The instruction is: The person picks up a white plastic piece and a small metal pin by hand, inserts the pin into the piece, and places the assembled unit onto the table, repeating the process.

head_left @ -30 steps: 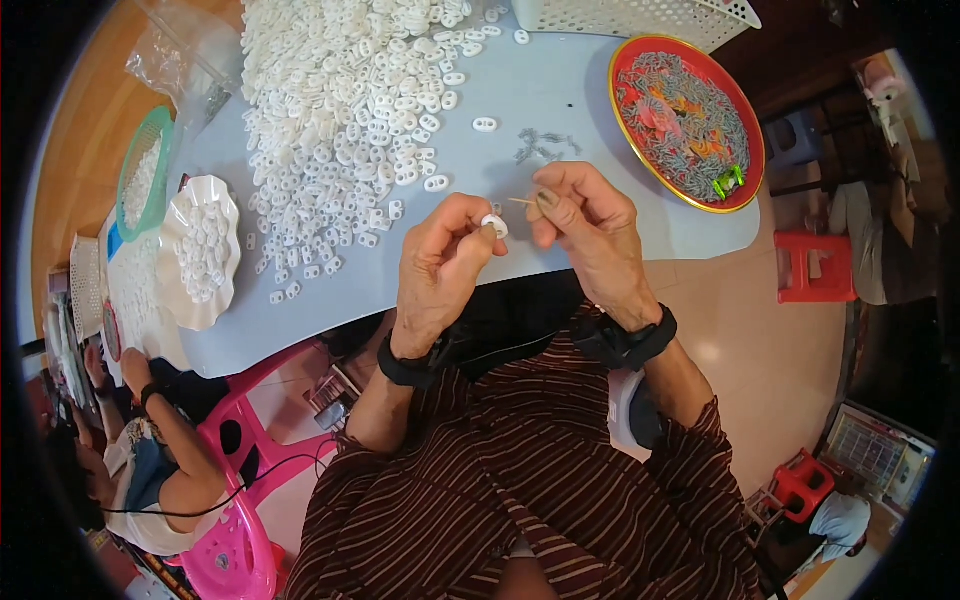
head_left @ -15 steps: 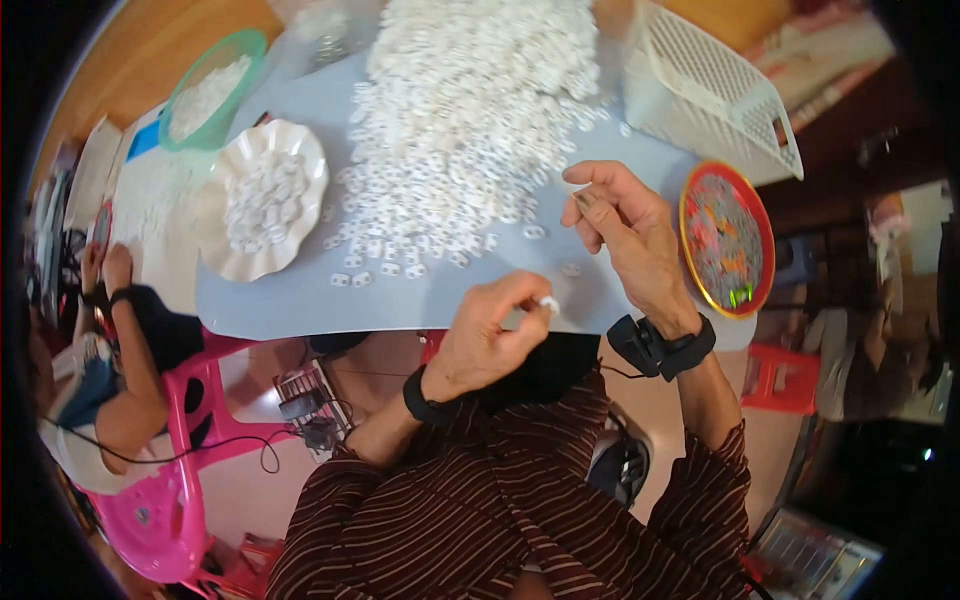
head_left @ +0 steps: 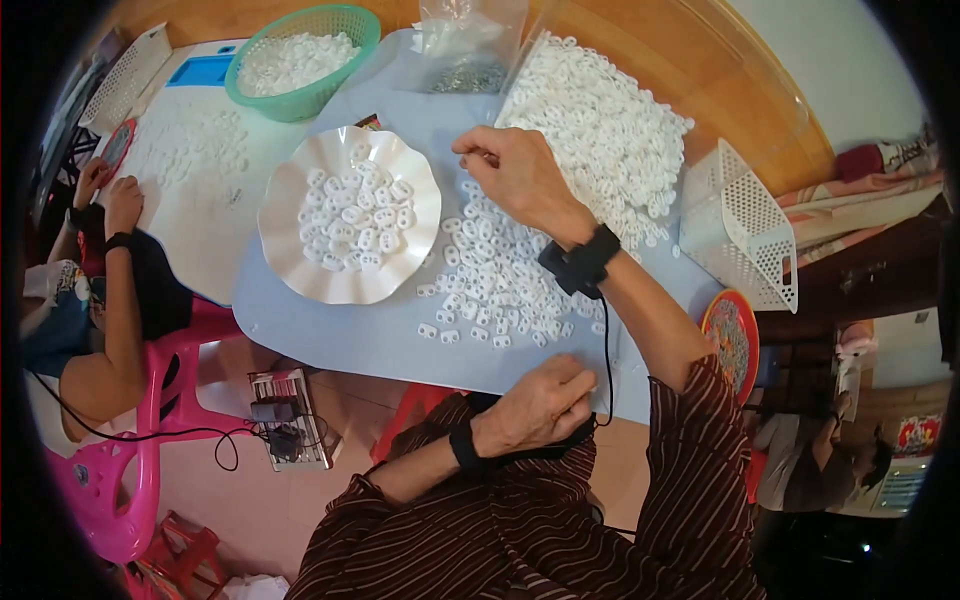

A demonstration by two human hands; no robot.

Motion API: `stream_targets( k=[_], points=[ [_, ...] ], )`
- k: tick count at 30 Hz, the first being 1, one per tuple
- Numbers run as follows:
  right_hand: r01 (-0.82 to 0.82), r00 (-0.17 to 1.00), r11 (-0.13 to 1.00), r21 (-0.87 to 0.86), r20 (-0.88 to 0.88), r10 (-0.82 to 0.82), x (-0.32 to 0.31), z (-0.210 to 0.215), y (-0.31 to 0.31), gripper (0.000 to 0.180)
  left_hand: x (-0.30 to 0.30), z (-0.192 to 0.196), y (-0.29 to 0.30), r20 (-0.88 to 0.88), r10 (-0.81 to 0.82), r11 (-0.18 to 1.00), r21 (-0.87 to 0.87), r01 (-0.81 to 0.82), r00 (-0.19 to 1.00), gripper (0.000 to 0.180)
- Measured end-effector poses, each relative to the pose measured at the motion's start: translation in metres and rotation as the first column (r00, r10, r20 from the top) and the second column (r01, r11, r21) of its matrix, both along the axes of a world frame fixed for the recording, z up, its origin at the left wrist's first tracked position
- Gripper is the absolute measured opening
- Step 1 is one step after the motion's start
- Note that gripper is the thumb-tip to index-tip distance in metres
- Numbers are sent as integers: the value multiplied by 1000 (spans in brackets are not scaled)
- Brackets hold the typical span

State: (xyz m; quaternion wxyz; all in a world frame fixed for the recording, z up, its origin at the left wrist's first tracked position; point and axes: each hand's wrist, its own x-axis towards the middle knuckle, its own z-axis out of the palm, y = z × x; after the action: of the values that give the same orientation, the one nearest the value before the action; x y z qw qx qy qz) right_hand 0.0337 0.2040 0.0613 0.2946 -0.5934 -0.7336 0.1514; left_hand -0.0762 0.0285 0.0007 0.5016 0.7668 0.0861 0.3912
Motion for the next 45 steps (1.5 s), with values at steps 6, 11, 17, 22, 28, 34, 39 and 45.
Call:
stream_targets(
  k=[6, 11, 17, 22, 28, 34, 39, 45],
  points=[
    [-20, 987, 998, 57, 161, 10, -8, -18, 24, 24, 1, -1, 2, -34, -25, 1000, -5, 25, 999, 20],
    [7, 982, 1000, 29, 187, -13, 0, -6, 15, 24, 2, -1, 0, -32, -12, 1000, -5, 12, 999, 20],
    [32, 994, 992, 121, -104, -20, 24, 7, -20, 19, 2, 5, -2, 2, -4, 1000, 7, 4, 1000, 22],
    [167, 957, 986, -29, -237, -169, 48, 17, -98, 16, 7, 3, -5, -28, 114, 991, -61, -116, 993, 16],
    [224, 757, 942, -249, -564, -329, 76, 10, -215, 15, 7, 12, 0, -153, 33, 937, -338, -84, 988, 11],
    [264, 550, 923, -281, -742, -384, 74, -22, -285, 17, 28, 30, -20, -194, -46, 903, -427, -43, 980, 7],
    [330, 441, 927, -180, -839, -319, 66, -37, -298, 14, 42, 32, -33, -298, -46, 916, -392, -79, 953, 8],
    [403, 429, 897, -181, -828, -360, 79, -41, -305, 10, 50, 26, -34, -304, -58, 923, -380, -65, 951, 8]
  ],
)
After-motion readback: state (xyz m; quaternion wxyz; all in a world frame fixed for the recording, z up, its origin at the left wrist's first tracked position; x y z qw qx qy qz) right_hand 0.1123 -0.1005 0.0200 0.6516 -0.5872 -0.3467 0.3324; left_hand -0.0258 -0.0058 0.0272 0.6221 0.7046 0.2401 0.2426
